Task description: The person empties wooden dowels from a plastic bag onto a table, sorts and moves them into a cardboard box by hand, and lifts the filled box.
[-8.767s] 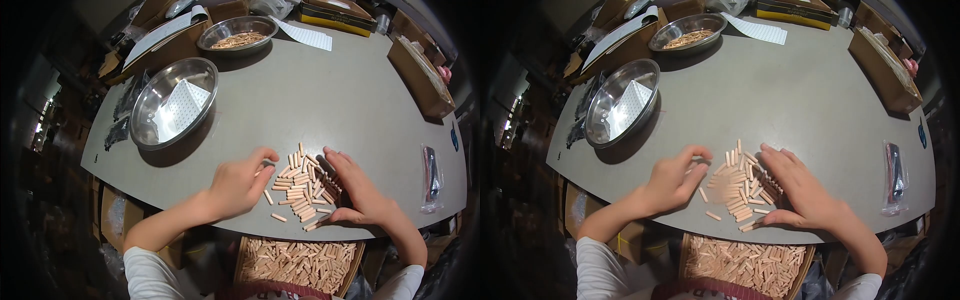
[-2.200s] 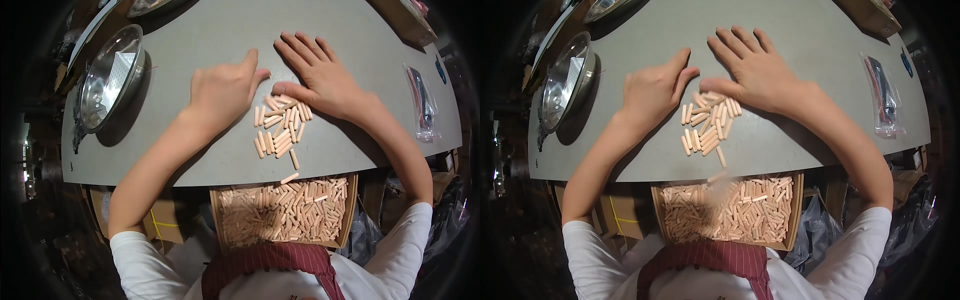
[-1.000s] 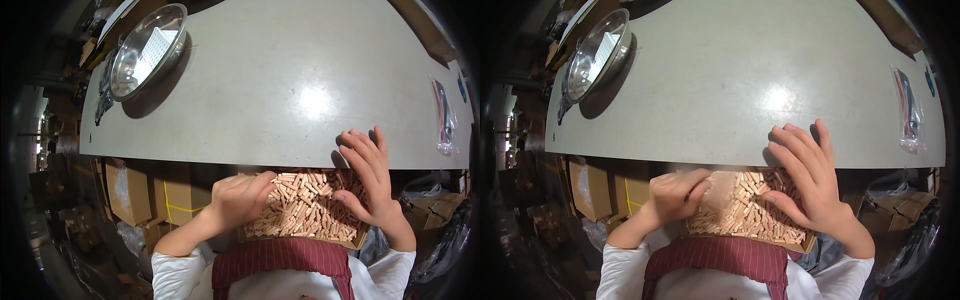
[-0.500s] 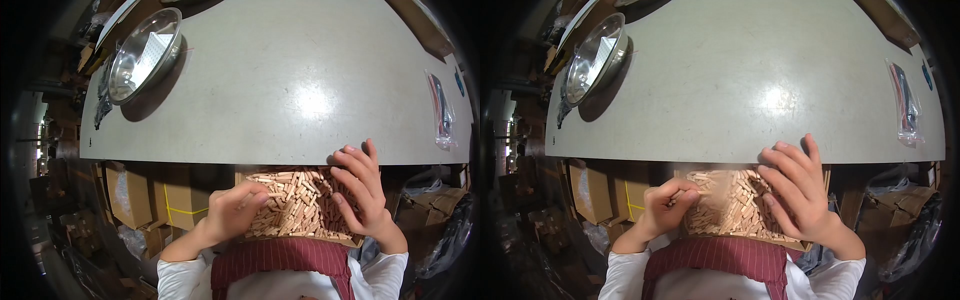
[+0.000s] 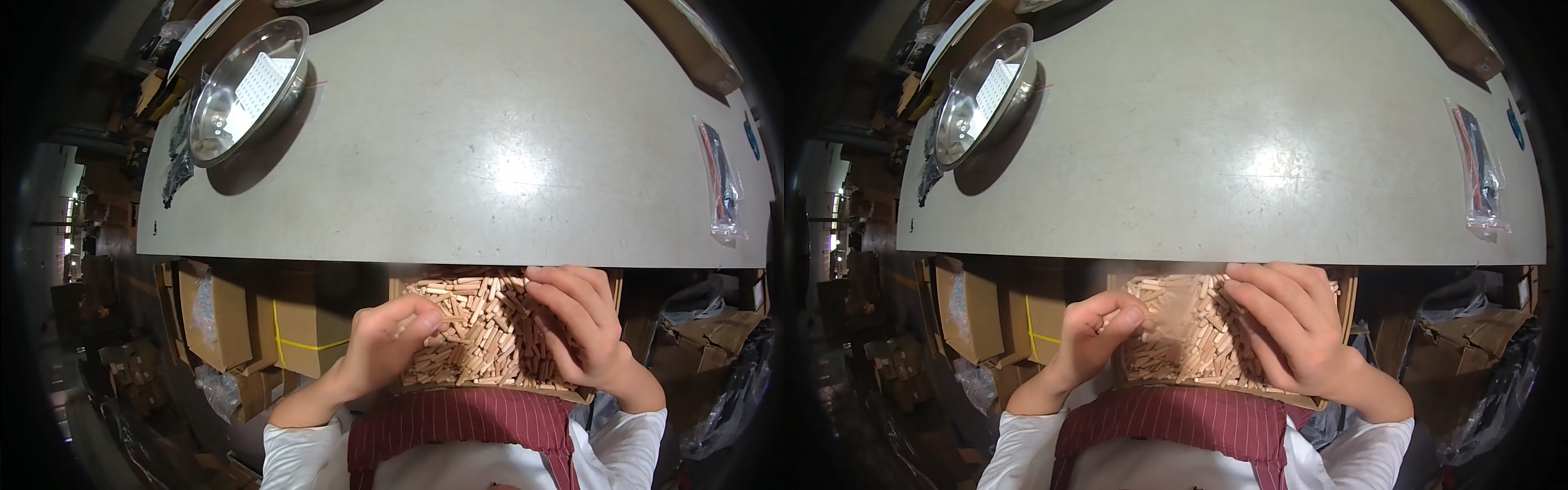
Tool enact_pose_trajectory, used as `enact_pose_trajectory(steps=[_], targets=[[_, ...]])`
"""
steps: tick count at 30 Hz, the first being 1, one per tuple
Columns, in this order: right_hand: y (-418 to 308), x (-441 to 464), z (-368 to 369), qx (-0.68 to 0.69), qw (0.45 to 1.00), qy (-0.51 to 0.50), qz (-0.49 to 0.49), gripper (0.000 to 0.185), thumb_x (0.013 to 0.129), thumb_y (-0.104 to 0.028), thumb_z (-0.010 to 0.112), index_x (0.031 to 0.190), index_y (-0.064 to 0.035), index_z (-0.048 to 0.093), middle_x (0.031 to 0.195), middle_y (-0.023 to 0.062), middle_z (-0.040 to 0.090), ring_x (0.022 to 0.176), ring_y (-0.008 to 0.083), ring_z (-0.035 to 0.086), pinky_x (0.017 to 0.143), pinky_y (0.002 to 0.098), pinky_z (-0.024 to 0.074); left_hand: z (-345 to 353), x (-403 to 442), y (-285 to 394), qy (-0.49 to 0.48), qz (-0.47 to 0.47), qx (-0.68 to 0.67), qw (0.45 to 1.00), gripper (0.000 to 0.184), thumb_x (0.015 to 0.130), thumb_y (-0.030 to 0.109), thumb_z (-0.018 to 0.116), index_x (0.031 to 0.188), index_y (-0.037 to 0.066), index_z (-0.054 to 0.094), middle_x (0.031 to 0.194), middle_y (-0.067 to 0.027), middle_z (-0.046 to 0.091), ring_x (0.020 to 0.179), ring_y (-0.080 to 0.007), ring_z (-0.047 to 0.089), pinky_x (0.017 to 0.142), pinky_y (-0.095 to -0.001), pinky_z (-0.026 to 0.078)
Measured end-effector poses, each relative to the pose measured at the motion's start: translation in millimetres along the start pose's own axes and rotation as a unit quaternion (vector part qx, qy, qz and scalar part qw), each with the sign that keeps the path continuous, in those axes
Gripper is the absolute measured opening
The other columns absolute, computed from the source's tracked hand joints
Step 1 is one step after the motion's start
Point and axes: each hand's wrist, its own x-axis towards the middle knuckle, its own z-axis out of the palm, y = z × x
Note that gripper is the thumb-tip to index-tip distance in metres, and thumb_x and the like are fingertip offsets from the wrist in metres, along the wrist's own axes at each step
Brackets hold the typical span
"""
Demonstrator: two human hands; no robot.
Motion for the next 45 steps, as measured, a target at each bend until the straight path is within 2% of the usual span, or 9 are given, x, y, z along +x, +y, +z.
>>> enact_pose_trajectory(steps=[6,9,13,17,20,24,28,35,45], targets=[[6.3,-9.4,5.4,-0.02,0.995,-0.092,-0.024,0.05,0.09,-0.016,0.074,0.134,0.0055,0.063,0.14,0.0209,0.063,0.122,0.0367,0.061,0.104,0.0491,0.0456,-6.0,-3.7,1.2,-0.048,-0.111,-0.134,0.983,0.041,0.113,0.027,0.051,0.094,-0.002,0.071,0.073,-0.0013,0.066,0.064,-0.007,0.052,0.064,-0.0233,0.045],[4.9,-21.5,8.4,-0.065,0.976,-0.204,-0.025,0.071,0.101,-0.049,0.061,0.151,0.0004,0.052,0.161,0.0222,0.045,0.145,0.0405,0.045,0.117,0.0554,0.0343,-22.1,-7.1,-4.6,-0.041,-0.11,-0.22,0.968,0.049,0.116,0.031,0.043,0.085,-0.001,0.064,0.059,0.0037,0.047,0.054,-0.0042,0.035,0.053,-0.0231,0.032],[-1.3,-36.2,10.5,-0.057,0.965,-0.253,-0.033,0.068,0.101,-0.045,0.064,0.156,-0.0082,0.05,0.162,0.02,0.044,0.153,0.0395,0.038,0.126,0.0589,0.0241,-36.9,-10.4,-7.2,-0.02,-0.146,-0.413,0.899,0.051,0.118,0.035,0.036,0.08,0.005,0.053,0.051,0.0081,0.03,0.041,-0.0043,0.023,0.041,-0.0228,0.02],[-7.7,-48.0,12.9,-0.068,0.954,-0.285,-0.054,0.064,0.105,-0.047,0.057,0.154,-0.0063,0.052,0.166,0.0169,0.041,0.154,0.0372,0.037,0.127,0.0589,0.022,-44.9,-16.7,-22.3,-0.012,-0.168,-0.538,0.826,0.046,0.118,0.034,0.034,0.083,0.009,0.05,0.052,0.0078,0.032,0.041,-0.0038,0.029,0.039,-0.0213,0.022],[-4.8,-48.8,7.7,-0.014,0.955,-0.284,-0.084,0.062,0.104,-0.045,0.06,0.15,-0.004,0.055,0.162,0.0177,0.046,0.152,0.0371,0.041,0.126,0.0576,0.0246,-46.1,-20.8,-28.8,0.022,-0.195,-0.585,0.787,0.041,0.118,0.031,0.037,0.087,0.008,0.052,0.054,0.0071,0.033,0.042,-0.0045,0.03,0.04,-0.0216,0.023],[3.6,-37.1,-9.9,-0.017,0.998,-0.056,0.037,0.044,0.099,-0.026,0.069,0.133,0.0021,0.064,0.134,0.0217,0.064,0.126,0.0406,0.06,0.113,0.0526,0.0423,-51.0,-25.6,-42.3,0.026,-0.178,-0.649,0.74,0.038,0.118,0.03,0.037,0.093,0.007,0.055,0.058,0.0051,0.037,0.045,-0.0065,0.033,0.041,-0.0233,0.027],[10.1,-32.0,-7.0,-0.022,0.995,-0.056,0.078,0.049,0.096,-0.025,0.071,0.132,0.0075,0.061,0.129,0.0227,0.064,0.116,0.0412,0.06,0.101,0.0496,0.0451,-52.3,-25.5,-47.9,0.063,-0.168,-0.712,0.679,0.034,0.117,0.027,0.037,0.099,0.006,0.056,0.063,0.0032,0.039,0.05,-0.0087,0.036,0.042,-0.025,0.028],[-3.5,-23.1,19.3,-0.027,0.99,-0.14,-0.017,0.057,0.097,-0.038,0.071,0.132,0.006,0.06,0.143,0.0261,0.055,0.135,0.0447,0.051,0.115,0.0575,0.0385,-54.6,-33.3,-60.3,0.057,-0.139,-0.752,0.641,0.027,0.116,0.024,0.041,0.107,0.005,0.057,0.078,0.0012,0.046,0.066,-0.011,0.041,0.056,-0.0271,0.036],[-15.3,-56.4,1.2,-0.077,0.968,-0.229,-0.064,0.052,0.097,-0.034,0.072,0.143,-0.0112,0.064,0.156,0.0127,0.054,0.146,0.0385,0.047,0.121,0.056,0.0344,-54.9,-65.3,-96.8,0.118,-0.101,-0.78,0.606,0.019,0.113,0.018,0.049,0.119,0.003,0.059,0.104,-0.006,0.059,0.099,-0.0207,0.057,0.083,-0.0333,0.047]])
